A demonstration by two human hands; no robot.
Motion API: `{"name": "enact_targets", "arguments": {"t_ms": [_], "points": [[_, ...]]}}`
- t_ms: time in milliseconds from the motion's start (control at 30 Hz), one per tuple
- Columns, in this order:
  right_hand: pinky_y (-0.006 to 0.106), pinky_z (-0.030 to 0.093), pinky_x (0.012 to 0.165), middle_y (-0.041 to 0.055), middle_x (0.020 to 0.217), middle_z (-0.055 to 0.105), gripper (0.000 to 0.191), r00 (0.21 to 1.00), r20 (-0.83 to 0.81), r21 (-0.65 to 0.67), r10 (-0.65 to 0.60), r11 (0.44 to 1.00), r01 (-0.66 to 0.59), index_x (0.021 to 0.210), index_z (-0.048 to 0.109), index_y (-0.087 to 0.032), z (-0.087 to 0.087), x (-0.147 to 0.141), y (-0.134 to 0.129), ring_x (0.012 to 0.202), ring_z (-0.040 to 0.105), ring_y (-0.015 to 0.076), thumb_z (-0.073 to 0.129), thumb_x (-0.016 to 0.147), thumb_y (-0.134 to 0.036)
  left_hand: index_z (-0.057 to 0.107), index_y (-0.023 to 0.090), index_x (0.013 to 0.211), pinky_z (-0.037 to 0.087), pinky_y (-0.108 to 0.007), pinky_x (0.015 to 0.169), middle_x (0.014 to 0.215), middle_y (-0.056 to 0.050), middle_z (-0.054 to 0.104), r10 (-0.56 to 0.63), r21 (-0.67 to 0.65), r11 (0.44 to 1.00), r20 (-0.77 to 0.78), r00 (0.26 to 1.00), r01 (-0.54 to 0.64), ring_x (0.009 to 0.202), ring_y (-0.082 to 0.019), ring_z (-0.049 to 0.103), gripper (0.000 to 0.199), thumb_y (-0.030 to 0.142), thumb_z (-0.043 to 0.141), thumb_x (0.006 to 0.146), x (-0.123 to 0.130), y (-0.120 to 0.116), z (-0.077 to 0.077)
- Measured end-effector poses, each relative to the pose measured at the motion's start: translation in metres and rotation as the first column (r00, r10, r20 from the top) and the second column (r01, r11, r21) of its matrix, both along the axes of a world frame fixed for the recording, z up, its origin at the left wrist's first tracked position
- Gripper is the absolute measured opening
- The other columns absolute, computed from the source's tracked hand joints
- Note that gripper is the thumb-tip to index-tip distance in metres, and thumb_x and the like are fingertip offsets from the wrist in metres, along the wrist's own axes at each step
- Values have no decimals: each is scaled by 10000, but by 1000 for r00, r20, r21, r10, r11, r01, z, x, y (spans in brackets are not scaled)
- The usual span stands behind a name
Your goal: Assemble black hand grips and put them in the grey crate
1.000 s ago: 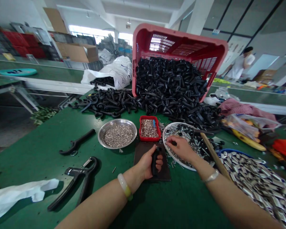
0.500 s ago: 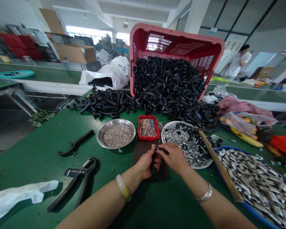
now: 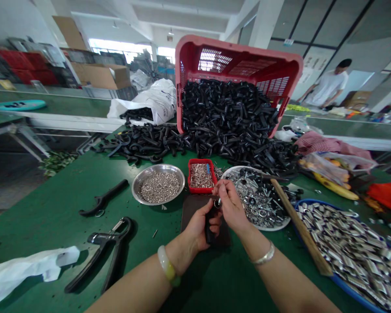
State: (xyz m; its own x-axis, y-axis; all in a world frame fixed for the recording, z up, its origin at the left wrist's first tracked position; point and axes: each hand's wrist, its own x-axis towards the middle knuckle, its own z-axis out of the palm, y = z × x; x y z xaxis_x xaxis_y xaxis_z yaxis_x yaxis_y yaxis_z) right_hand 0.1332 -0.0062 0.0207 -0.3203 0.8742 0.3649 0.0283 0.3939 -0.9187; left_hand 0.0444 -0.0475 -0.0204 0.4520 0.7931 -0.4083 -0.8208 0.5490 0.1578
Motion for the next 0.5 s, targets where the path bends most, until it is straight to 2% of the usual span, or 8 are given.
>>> {"name": "enact_targets", "arguments": {"t_ms": [100, 167, 233, 333, 500], "points": [[313, 428, 787, 34, 863, 513, 186, 963, 271, 165, -10, 986, -36, 918, 455, -225, -5, 6, -7, 833, 502, 151, 294, 897, -315, 480, 134, 676, 233, -89, 293, 451, 66, 318, -30, -3, 1000, 10, 1000, 30, 329, -8, 280, 327, 443, 523, 773, -2, -2, -4], [352, 406, 857, 59, 957, 519, 166, 914, 406, 281, -12, 953, -113, 952, 476, -216, -6, 14, -10, 935, 486, 171, 336, 881, -267, 495, 138, 696, 236, -87, 297, 442, 68, 301, -1, 17, 1000, 57, 998, 0, 329, -11, 279, 311, 435, 504, 787, -6, -3, -5], [387, 386, 904, 84, 1055, 505, 230, 860, 509, 366, -29, 912, -186, 1064, 480, -210, -4, 23, -12, 1026, 454, 195, 375, 860, -232, 510, 135, 729, 234, -84, 303, 463, 58, 335, 32, 46, 998, 106, 994, -37, 339, -9, 286, 295, 418, 480, 807, -10, -4, -4], [414, 413, 877, 104, 1079, 508, 369, 792, 599, 472, -118, 851, -230, 1212, 430, -223, 2, 31, -16, 1027, 462, 224, 407, 844, -200, 523, 122, 750, 230, -93, 308, 508, 34, 394, -13, 106, 994, 108, 994, 2, 354, -11, 293, 344, 453, 450, 810, -17, -6, -3], [418, 469, 767, 122, 967, 581, 379, 742, 617, 660, -261, 685, -308, 1196, 465, -202, 11, 33, -40, 906, 512, 256, 462, 818, -182, 529, 134, 711, 233, -122, 313, 452, 45, 349, -29, 196, 980, 38, 999, 21, 331, -23, 243, 462, 573, 401, 781, -23, -11, -1]]}}
